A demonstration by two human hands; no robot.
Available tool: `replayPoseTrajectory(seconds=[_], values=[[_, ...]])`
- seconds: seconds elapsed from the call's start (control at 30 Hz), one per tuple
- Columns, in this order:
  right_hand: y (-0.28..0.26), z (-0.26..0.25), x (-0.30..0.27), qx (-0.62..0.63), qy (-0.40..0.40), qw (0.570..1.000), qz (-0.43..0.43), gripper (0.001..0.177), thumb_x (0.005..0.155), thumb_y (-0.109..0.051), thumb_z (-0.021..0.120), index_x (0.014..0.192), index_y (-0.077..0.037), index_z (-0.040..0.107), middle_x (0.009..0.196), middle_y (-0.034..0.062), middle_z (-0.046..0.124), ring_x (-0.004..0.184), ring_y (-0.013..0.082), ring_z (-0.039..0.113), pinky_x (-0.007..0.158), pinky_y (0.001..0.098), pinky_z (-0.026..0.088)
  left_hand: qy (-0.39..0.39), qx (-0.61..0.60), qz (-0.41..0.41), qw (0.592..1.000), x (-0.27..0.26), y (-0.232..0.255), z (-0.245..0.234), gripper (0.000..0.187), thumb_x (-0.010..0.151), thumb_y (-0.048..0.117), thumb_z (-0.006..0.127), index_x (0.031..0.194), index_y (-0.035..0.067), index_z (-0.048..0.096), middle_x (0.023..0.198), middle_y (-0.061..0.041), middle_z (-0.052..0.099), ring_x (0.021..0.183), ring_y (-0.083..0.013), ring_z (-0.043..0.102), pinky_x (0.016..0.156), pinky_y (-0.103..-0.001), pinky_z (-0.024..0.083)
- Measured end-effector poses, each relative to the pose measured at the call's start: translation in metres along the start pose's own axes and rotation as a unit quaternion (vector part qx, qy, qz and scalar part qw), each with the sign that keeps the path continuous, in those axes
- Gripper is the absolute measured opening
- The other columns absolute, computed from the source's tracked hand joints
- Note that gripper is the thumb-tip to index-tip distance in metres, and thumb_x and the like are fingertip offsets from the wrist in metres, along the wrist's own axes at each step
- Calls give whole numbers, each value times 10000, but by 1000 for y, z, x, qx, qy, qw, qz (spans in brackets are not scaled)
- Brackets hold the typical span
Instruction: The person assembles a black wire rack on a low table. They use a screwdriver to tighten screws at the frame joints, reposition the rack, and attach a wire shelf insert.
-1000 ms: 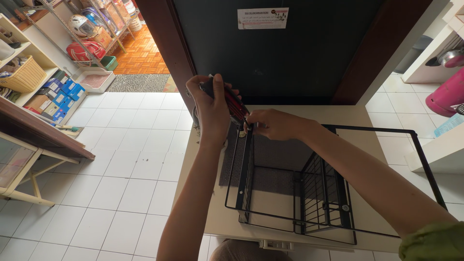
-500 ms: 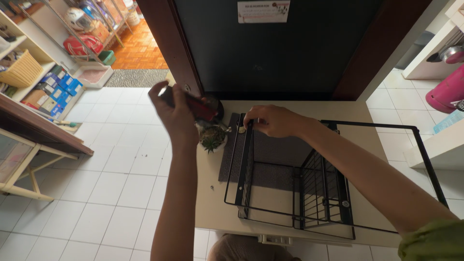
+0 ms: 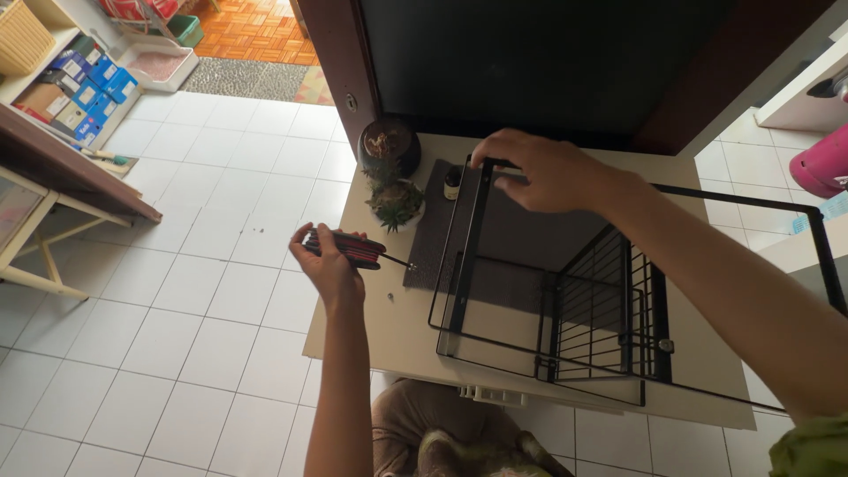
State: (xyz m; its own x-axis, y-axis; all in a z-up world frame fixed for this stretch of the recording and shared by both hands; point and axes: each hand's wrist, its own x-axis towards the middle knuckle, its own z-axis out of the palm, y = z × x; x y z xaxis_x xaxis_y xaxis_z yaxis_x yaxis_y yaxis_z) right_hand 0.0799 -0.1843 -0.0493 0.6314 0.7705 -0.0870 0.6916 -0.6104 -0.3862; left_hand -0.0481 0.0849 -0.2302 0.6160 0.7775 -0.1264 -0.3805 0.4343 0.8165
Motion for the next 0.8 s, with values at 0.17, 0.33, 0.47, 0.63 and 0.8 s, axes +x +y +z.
replayPoseTrajectory(seconds=[0.17,0.33,0.47,0.63,0.8], values=[[-33,-20,-26,-97,64,993,-6,386,939,-143,616,1318,-178,550,1519,75,453,957,248,709,842,425,582,6,-9,-14,1000,-6,-26,-10,308,1053,172,514,1303,97,350,953,-130,549,775,-239,690,745,-473,685],[-53,6,-133,-56,138,955,-257,254,921,-132,596,1154,-30,587,1249,157,621,1094,288,702,886,350,614,24,3,-24,999,-12,-38,-25,331,1054,192,511,1322,94,343,1006,-147,542,785,-256,683,771,-489,673],[-99,127,-202,221,-66,945,-230,127,1061,-232,668,1110,-120,702,983,42,728,895,157,777,735,319,657,44,-23,-34,998,-20,-39,-45,348,1050,199,512,1333,99,338,1018,-157,541,819,-268,678,804,-501,660],[-121,264,-126,451,-26,891,32,258,980,-250,638,1143,-60,698,1014,89,742,944,205,733,837,316,598,71,-46,-59,995,-35,-28,-69,346,1040,209,529,1330,125,359,1018,-142,554,831,-263,666,822,-500,645],[-125,331,-35,754,124,596,245,620,940,-395,620,1406,-34,428,1155,178,669,1002,212,751,938,333,614,96,-24,-56,994,-46,-11,-92,332,1041,222,521,1326,133,375,1018,-127,568,835,-249,670,821,-477,644]])
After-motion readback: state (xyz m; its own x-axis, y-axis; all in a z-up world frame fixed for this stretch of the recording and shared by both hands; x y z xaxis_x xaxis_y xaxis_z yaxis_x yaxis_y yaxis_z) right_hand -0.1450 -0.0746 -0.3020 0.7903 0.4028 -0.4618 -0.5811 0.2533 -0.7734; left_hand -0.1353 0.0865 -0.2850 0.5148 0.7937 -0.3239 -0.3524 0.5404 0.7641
